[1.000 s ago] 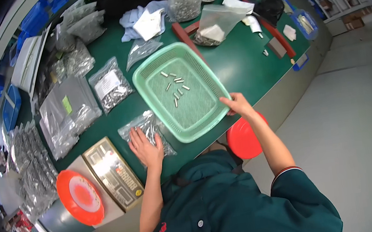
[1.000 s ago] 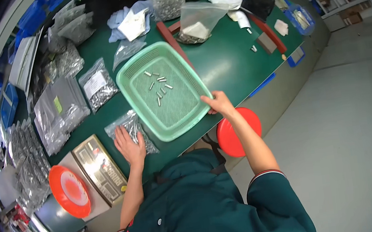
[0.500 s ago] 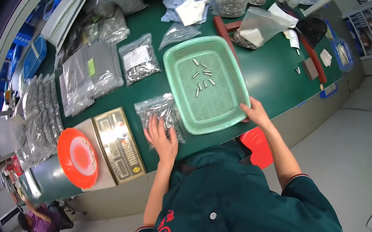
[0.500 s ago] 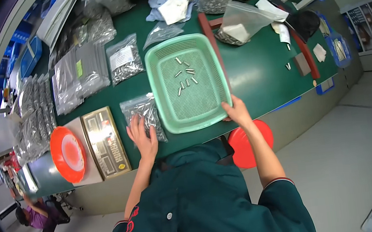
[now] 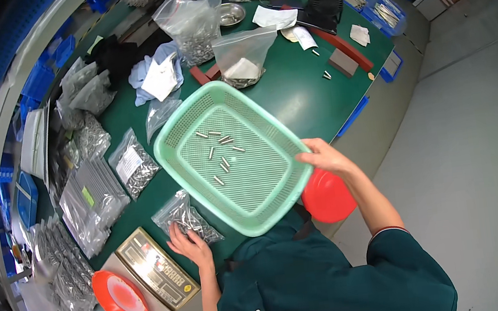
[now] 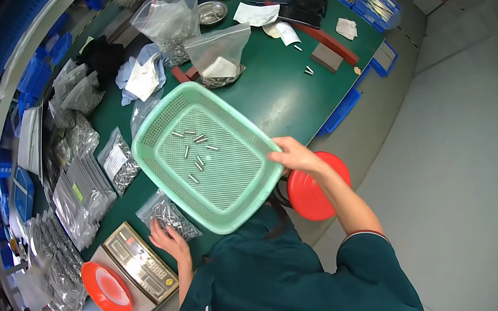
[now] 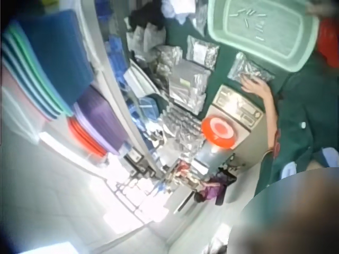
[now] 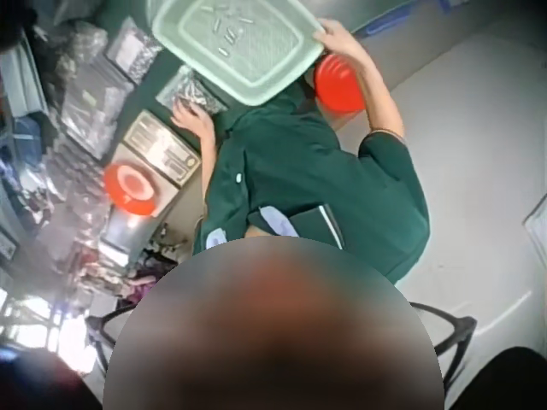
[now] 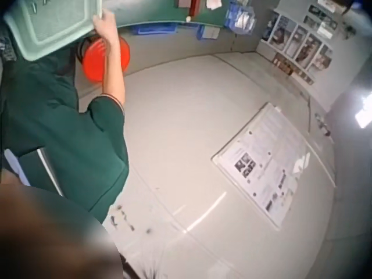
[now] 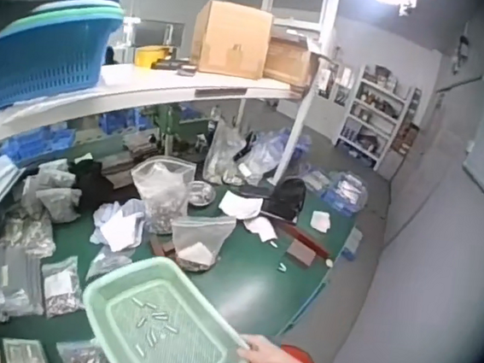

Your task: The person is sorting small metal hardware parts, weighing them on a scale, placing them into plastic bags, and attaching labels.

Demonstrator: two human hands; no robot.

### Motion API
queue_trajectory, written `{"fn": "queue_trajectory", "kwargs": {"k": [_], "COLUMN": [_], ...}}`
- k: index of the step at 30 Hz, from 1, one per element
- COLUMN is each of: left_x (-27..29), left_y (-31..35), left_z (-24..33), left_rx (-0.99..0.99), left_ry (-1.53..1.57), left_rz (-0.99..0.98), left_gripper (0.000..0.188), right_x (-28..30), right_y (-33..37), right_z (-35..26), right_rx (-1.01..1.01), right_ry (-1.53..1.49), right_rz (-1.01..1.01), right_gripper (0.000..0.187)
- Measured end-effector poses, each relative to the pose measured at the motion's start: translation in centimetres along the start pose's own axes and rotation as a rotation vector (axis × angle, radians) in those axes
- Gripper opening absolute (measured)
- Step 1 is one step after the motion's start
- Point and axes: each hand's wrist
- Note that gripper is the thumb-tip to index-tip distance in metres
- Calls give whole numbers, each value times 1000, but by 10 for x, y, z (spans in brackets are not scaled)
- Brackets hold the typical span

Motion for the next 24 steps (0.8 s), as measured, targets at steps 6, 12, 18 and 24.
{"fn": "queue_trajectory", "kwargs": {"k": [6, 12, 18, 24], "left_x": [-6, -7, -8, -5], "left_y": [8, 6, 4, 10], "left_z": [-8, -5, -4, -13], "left_rx": [-92, -120, -124, -125], "left_ry": [-74, -96, -113, -135], "left_rz": [-23, 7, 8, 33], "left_gripper": [42, 39, 39, 41], "right_x": [88, 129, 137, 145], "right_y": [80, 107, 92, 53], "right_z": [-9, 28, 52, 65], "right_rx": [-64, -251, -291, -281], "right_ry": [10, 1, -60, -46], "right_rz": [210, 437, 569, 456], "right_gripper": [34, 29, 25, 26]}}
Point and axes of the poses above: each hand's wrist, its own y-axis away from the middle knuckle, its own x-axis out of the back of the hand, z = x × y, and after that the axes turned 8 degrees about -y, right-handed
